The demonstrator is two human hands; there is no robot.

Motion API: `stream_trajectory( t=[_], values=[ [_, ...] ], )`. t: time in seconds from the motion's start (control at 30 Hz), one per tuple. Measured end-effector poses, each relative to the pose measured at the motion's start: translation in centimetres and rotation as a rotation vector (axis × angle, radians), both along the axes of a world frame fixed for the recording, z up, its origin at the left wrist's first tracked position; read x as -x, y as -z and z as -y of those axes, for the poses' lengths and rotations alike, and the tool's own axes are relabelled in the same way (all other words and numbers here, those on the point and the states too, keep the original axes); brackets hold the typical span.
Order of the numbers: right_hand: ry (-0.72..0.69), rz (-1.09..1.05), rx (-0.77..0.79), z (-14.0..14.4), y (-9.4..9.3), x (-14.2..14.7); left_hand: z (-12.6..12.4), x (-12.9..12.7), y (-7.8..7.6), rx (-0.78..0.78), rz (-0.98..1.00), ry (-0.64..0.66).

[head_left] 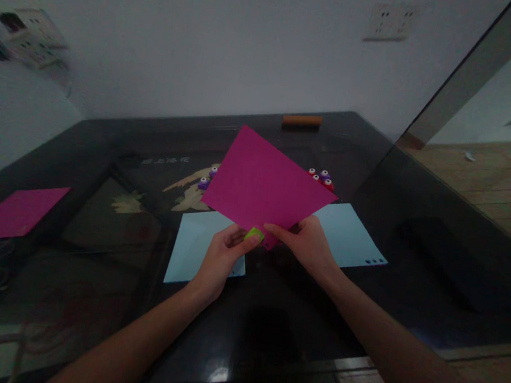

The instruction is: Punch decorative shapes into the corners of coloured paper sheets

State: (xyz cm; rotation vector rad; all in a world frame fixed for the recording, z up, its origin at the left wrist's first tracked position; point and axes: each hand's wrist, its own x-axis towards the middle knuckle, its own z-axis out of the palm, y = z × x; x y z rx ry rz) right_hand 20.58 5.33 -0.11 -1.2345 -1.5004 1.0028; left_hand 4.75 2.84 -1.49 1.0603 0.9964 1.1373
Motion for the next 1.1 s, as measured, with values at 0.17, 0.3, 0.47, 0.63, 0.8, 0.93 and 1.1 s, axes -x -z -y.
stream_trajectory(
  t=[0.17, 0.3, 0.47, 0.63, 0.8, 0.93, 1.1],
  values=[
    [0.013, -0.004, 0.001, 0.0, 0.0, -0.1, -0.3, -0.2, 0.3, -0.010, 0.010, -0.009],
    [0.024, 0.001, 0.001, 0.0, -0.1, -0.1, -0.4, -0.2, 0.4, 0.010, -0.014, -0.013],
    [0.035, 0.038, 0.018, 0.0, -0.1, -0.2, -0.6, -0.1, 0.5, -0.004, -0.020, 0.005],
    [0.034, 0.064, 0.008, 0.0, -0.2, -0.2, -0.6, -0.2, 0.5, -0.008, -0.006, 0.016],
    [0.040, 0.053, 0.012, 0.0, 0.1, -0.3, -0.6, -0.2, 0.6, -0.014, -0.007, 0.004],
    [0.035, 0.046, 0.014, -0.2, 0.4, -0.3, -0.8, -0.1, 0.8, -0.012, -0.005, 0.035],
    [0.045, 0.046, -0.012, -0.3, 0.3, -0.3, -0.9, 0.1, 1.3, -0.009, -0.009, 0.052]
  ],
)
